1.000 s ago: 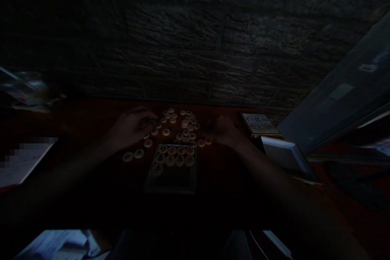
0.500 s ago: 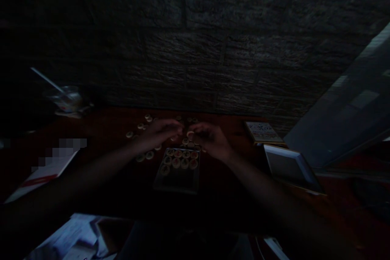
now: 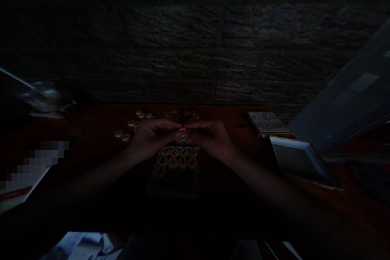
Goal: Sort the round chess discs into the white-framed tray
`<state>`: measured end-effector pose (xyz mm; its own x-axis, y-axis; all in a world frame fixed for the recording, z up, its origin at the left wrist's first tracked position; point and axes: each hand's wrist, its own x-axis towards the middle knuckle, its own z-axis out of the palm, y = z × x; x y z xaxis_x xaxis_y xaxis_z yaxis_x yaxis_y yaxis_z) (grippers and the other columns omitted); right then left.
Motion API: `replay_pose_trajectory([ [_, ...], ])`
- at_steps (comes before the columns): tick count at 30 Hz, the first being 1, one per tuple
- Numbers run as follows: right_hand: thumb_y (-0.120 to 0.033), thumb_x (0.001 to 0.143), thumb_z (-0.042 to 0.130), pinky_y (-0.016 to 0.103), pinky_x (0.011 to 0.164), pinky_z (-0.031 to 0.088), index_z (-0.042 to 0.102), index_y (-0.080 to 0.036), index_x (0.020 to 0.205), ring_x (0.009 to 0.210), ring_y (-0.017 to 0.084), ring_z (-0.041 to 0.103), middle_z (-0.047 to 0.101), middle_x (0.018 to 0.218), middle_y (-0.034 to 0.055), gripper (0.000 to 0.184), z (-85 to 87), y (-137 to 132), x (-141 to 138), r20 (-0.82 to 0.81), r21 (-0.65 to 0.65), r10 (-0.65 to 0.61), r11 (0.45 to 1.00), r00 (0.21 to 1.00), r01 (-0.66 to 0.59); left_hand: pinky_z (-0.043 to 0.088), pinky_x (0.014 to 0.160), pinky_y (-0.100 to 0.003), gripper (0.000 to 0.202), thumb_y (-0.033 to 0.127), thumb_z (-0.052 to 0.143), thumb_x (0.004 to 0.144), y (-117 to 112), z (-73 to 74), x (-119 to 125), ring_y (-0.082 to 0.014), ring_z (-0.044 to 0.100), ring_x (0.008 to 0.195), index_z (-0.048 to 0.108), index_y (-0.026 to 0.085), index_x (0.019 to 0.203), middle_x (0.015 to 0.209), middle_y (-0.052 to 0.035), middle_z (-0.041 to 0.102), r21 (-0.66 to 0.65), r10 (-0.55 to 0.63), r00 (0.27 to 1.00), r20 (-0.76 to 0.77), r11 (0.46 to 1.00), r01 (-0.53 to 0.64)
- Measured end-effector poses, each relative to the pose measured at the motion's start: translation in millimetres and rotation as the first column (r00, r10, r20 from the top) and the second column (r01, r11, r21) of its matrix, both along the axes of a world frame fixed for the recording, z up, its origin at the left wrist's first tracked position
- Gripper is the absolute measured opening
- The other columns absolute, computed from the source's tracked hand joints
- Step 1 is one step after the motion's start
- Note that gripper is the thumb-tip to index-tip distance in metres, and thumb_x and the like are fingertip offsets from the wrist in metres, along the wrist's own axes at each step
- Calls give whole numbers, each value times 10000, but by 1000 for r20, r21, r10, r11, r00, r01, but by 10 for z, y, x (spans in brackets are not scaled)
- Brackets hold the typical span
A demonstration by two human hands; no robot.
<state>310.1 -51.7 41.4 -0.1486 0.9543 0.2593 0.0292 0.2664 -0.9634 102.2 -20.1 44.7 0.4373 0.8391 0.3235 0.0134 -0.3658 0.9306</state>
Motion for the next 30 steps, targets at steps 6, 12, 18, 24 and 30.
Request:
replay_pose_trajectory([
  [6, -356, 738, 892, 296, 635, 599, 846, -262, 906, 672, 169, 739, 823, 833, 26, 199, -9, -62, -64, 8, 28, -102, 994, 995, 102, 661, 820, -319, 171, 264, 824, 826, -40, -63, -19, -195, 799, 865, 816, 219, 990, 971, -43, 835, 43, 32, 998, 56, 999, -34],
  [12, -409, 717, 914, 283, 625, 584, 831, -244, 819, 660, 163, 720, 806, 781, 23, 211, 7, -99, -123, 23, 20, -120, 993, 992, 120, 664, 810, -312, 138, 262, 789, 853, -104, -78, 16, -200, 799, 860, 811, 198, 972, 967, -50, 834, 128, 28, 999, 29, 991, -32],
  [18, -437, 715, 912, 256, 568, 555, 831, -244, 768, 582, 135, 674, 769, 682, 13, 216, 41, -121, -147, 1, -20, -91, 996, 996, 91, 668, 803, -298, 170, 207, 797, 823, -136, -69, 28, -187, 798, 845, 783, 198, 992, 945, -40, 830, 80, -36, 998, 49, 996, 32],
  [24, -455, 746, 886, 317, 668, 618, 853, -272, 912, 666, 177, 738, 805, 768, 25, 250, 39, -127, -125, -9, -29, -46, 999, 999, 46, 669, 818, -306, 166, 240, 826, 832, -127, -49, 30, -191, 804, 861, 805, 208, 993, 964, -36, 836, -5, -13, 992, 128, 1000, 14],
  [30, -474, 704, 908, 349, 696, 632, 855, -277, 908, 664, 191, 746, 807, 759, 27, 289, 41, -137, -125, -37, 11, -36, 999, 999, 37, 687, 826, -368, 144, 271, 831, 822, -150, -13, 11, -219, 809, 858, 826, 228, 959, 961, -37, 837, -94, 28, 989, 145, 995, -14],
])
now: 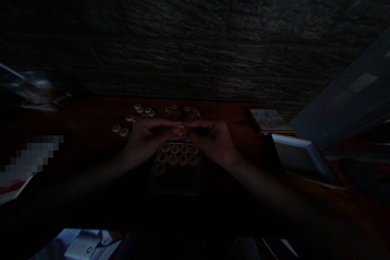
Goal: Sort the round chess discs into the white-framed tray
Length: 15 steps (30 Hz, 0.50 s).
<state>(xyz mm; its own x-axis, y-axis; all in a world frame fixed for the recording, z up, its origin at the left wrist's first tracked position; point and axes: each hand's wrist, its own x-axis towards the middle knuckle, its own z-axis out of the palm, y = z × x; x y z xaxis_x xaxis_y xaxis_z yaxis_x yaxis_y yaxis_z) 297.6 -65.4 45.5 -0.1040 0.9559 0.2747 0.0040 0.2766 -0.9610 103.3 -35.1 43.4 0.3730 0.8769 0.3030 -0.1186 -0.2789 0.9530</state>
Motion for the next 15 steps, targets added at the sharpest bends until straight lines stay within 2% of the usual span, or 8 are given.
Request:
replay_pose_trajectory([
  [5, -448, 719, 904, 350, 697, 633, 851, -295, 901, 661, 183, 740, 805, 765, 17, 243, 5, -1, 1, -7, -3, -10, 1000, 1000, 10, 688, 833, -364, 140, 222, 794, 840, -5, 17, -10, -208, 810, 859, 828, 255, 972, 959, -19, 836, -3, -26, 1000, 9, 1000, 26],
  [10, -448, 693, 923, 315, 666, 614, 844, -281, 868, 648, 166, 729, 799, 751, 15, 254, 10, -4, -18, -65, -20, 1, 1000, 998, -2, 683, 836, -348, 193, 217, 831, 807, -6, 17, -4, -211, 808, 878, 828, 239, 999, 1004, -27, 834, 76, -9, 1000, -22, 997, 11],
  [15, -431, 675, 938, 307, 648, 600, 826, -246, 824, 662, 171, 724, 797, 752, 23, 262, 5, -3, -42, -53, -13, -26, 1000, 998, 26, 679, 818, -329, 223, 239, 807, 840, -31, -9, 14, -209, 806, 879, 821, 215, 1061, 1040, -51, 830, 134, -23, 998, -55, 990, 30],
])
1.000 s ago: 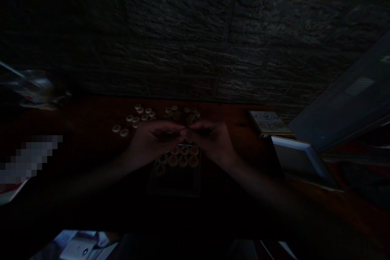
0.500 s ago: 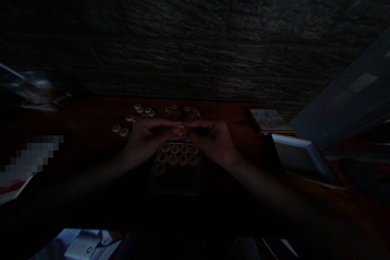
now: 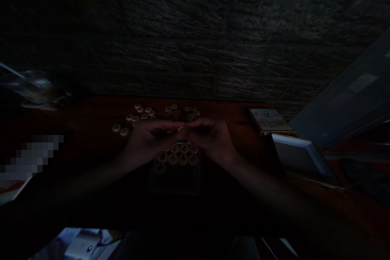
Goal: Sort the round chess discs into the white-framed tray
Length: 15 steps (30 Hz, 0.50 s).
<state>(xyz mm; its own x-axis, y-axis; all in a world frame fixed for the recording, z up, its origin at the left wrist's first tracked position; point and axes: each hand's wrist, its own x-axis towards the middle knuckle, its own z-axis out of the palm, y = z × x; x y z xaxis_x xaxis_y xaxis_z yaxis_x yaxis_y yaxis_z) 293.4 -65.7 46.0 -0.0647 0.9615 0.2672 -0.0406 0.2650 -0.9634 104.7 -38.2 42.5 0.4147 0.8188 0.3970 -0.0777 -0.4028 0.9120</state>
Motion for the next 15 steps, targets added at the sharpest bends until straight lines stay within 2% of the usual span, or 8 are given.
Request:
replay_pose_trajectory([
  [7, -404, 644, 958, 239, 531, 524, 774, -206, 734, 554, 123, 658, 760, 673, 4, 285, 0, -18, -13, 14, -44, -3, 999, 1000, 4, 654, 806, -253, 323, 147, 812, 808, -49, -22, 10, -174, 800, 883, 805, 212, 1124, 1042, -45, 831, 97, -6, 1000, -28, 995, 8],
  [15, -433, 687, 931, 245, 521, 515, 800, -199, 771, 539, 123, 644, 758, 673, 13, 282, 43, -20, 7, 9, -91, 34, 995, 999, -33, 656, 811, -265, 290, 239, 795, 880, -17, -90, -27, -181, 802, 903, 781, 224, 1170, 1036, -44, 831, 177, 15, 997, -80, 984, 0],
])
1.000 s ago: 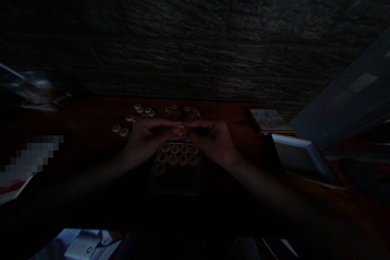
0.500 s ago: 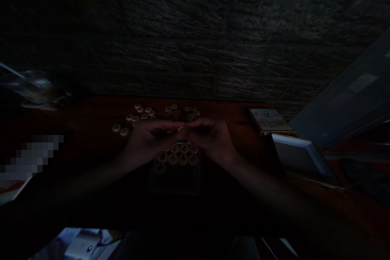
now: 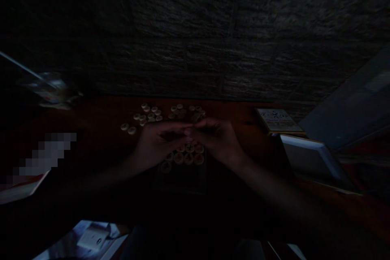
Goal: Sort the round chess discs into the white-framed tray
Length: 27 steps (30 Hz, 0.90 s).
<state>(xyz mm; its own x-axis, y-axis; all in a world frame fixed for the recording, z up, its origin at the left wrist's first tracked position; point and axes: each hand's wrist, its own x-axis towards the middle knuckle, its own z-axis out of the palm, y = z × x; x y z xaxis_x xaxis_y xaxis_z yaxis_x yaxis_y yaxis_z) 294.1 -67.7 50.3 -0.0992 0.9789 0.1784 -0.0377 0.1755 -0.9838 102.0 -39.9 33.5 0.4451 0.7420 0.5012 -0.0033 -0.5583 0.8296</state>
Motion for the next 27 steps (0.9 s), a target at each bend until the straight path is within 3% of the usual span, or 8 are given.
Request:
replay_pose_trajectory([
  [5, -431, 711, 919, 258, 578, 545, 840, -224, 851, 608, 135, 671, 769, 718, 23, 261, 32, 0, 5, 8, -32, 9, 999, 1000, -9, 659, 838, -293, 270, 222, 780, 887, 25, 25, -5, -188, 804, 886, 777, 202, 1156, 996, -48, 834, -12, 20, 1000, 21, 1000, -19],
  [10, -411, 751, 900, 287, 679, 589, 851, -267, 984, 678, 145, 710, 805, 830, 27, 279, -6, 3, 15, -52, -40, 35, 999, 998, -37, 656, 875, -316, 249, 218, 759, 897, 34, 67, -8, -198, 794, 964, 776, 194, 1144, 1096, -62, 820, -9, 71, 997, 28, 997, -71],
  [20, -343, 706, 938, 349, 808, 639, 839, -256, 931, 818, 196, 780, 829, 906, 30, 260, -34, -7, -21, -33, 93, 38, 995, 999, -34, 635, 822, -266, 180, 188, 708, 917, 6, 85, -4, -169, 778, 927, 738, 178, 1094, 1035, -63, 807, 1, 19, 999, 27, 1000, -19],
  [27, -280, 713, 933, 281, 778, 634, 839, -253, 906, 789, 155, 770, 832, 904, 16, 217, -23, -16, -18, -55, 105, 56, 993, 997, -50, 638, 810, -263, 119, 253, 713, 938, 4, 81, -3, -164, 775, 914, 734, 198, 1041, 1001, -46, 803, -21, 33, 998, 46, 999, -32],
])
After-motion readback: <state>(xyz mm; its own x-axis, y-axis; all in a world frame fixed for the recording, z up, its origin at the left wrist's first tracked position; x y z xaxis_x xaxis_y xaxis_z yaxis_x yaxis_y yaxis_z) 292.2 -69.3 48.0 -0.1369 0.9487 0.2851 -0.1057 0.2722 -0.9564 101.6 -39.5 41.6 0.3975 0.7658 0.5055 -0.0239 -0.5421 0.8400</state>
